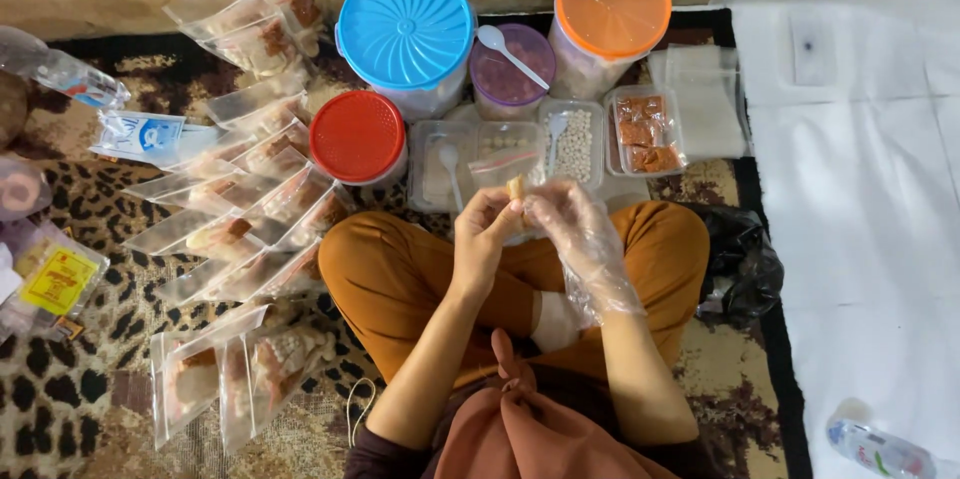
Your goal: Packaging snacks into small plastic bags using a spoon.
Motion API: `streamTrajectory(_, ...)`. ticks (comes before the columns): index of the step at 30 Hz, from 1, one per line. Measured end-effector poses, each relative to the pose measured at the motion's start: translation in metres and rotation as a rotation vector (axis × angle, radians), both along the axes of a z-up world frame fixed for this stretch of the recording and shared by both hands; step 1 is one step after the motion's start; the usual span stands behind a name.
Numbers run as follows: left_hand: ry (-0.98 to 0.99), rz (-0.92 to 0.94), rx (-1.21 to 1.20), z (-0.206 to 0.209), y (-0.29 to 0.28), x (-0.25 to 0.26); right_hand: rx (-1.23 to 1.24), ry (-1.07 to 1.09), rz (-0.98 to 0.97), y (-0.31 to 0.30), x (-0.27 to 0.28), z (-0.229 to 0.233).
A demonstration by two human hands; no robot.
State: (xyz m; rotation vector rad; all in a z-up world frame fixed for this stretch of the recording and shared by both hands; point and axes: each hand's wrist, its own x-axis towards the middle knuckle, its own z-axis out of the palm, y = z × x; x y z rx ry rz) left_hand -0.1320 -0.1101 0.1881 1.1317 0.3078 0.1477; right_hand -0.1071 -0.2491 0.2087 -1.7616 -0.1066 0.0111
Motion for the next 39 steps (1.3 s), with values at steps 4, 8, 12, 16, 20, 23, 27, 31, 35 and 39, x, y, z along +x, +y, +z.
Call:
streamTrajectory(4, 0.031, -0.105, 0.083, 0.007, 0.006, 0.004, 0.01, 0.041, 0.061, -0.012, -0.01, -0.022)
streamTrajectory(8, 0.07, -0.18, 0.093, -0.019, 0.017, 0.02, 0.023, 0.06, 0.086, -0.017, -0.02, 0.0)
streamTrajectory(12, -0.034, -0.265, 0.246, -0.007, 0.028, 0.024, 0.085, 0.082, 0.07, -0.007, -0.028, -0.002)
streamTrajectory(16, -0.125, -0.371, 0.33, -0.024, 0.029, 0.027, 0.18, 0.07, -0.022, -0.013, -0.025, -0.016)
streamTrajectory(20, -0.196, -0.395, 0.336, 0.019, 0.02, 0.028, 0.314, 0.104, -0.033, -0.008, -0.026, -0.027)
streamTrajectory(23, -0.227, -0.418, 0.416, -0.012, 0.017, 0.032, 0.405, 0.07, 0.016, 0.003, -0.026, 0.002)
streamTrajectory(27, -0.168, -0.448, 0.42, 0.007, 0.016, 0.035, 0.315, 0.095, -0.142, 0.001, -0.027, -0.014)
streamTrajectory(31, -0.051, -0.585, 0.268, 0.017, 0.019, 0.036, 0.163, 0.065, -0.271, 0.007, -0.026, -0.016)
streamTrajectory(35, 0.045, -0.718, 0.166, -0.012, 0.03, 0.039, 0.134, 0.091, -0.364, 0.011, -0.023, -0.026)
streamTrajectory(39, -0.026, -0.69, 0.146, -0.028, 0.034, 0.044, 0.299, 0.064, -0.288, 0.004, -0.023, -0.022)
